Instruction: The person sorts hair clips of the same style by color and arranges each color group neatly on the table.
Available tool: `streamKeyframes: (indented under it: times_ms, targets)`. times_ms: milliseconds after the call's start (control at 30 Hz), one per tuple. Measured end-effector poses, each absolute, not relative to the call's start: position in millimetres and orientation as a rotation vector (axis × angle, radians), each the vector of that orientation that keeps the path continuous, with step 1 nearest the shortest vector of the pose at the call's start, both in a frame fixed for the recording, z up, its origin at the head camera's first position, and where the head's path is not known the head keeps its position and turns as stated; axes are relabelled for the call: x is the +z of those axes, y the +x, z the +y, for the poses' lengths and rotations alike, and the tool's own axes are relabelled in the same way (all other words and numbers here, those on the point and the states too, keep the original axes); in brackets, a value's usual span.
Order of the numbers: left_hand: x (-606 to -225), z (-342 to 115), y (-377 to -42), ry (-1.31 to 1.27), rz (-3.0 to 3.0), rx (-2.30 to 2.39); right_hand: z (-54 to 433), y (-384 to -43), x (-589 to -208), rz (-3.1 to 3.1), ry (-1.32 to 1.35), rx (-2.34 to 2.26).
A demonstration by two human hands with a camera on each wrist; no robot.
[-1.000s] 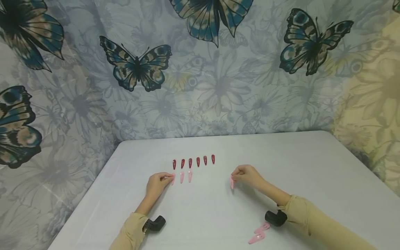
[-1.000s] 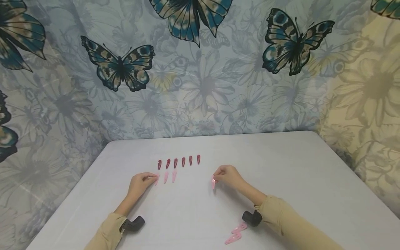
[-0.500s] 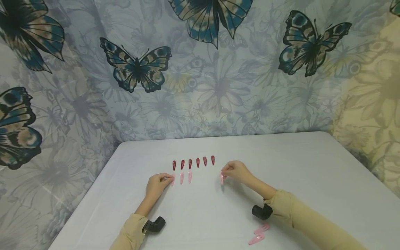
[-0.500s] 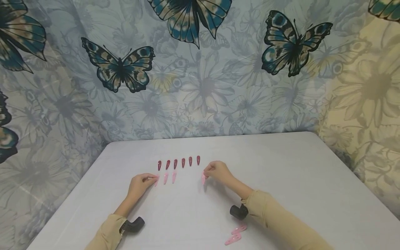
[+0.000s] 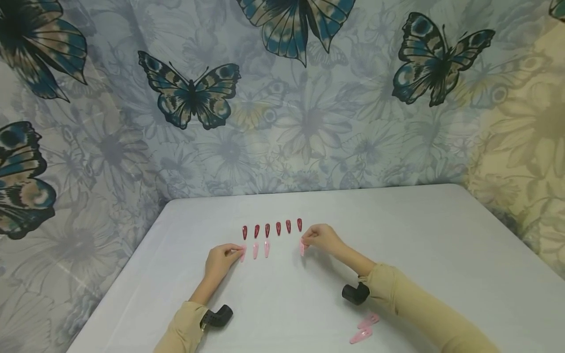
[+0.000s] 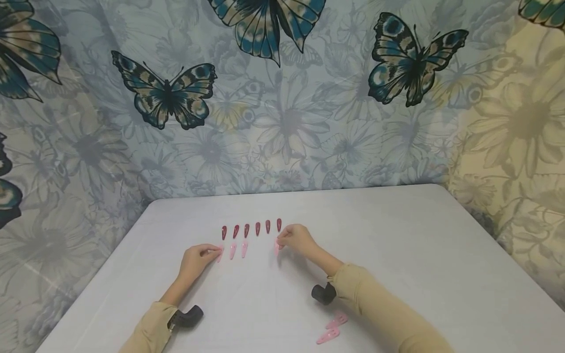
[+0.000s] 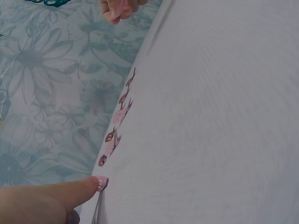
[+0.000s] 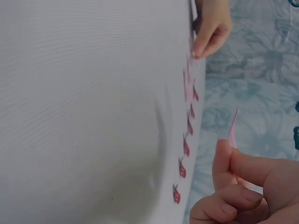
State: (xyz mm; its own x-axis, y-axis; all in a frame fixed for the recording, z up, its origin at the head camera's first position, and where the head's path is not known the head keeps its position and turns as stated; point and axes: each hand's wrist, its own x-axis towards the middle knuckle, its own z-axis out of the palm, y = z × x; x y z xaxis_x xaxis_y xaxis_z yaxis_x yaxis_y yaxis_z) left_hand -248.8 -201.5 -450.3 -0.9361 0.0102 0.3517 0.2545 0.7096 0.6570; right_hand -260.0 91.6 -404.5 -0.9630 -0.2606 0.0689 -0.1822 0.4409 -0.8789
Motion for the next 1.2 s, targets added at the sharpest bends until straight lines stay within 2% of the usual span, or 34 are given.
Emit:
streamKeyframes:
  times_ms: [1200]
  targets:
    - [-452, -200, -249, -0.196, -2.621, -1.001, 44, -284, -411, 2.681, -0.39, -1.44]
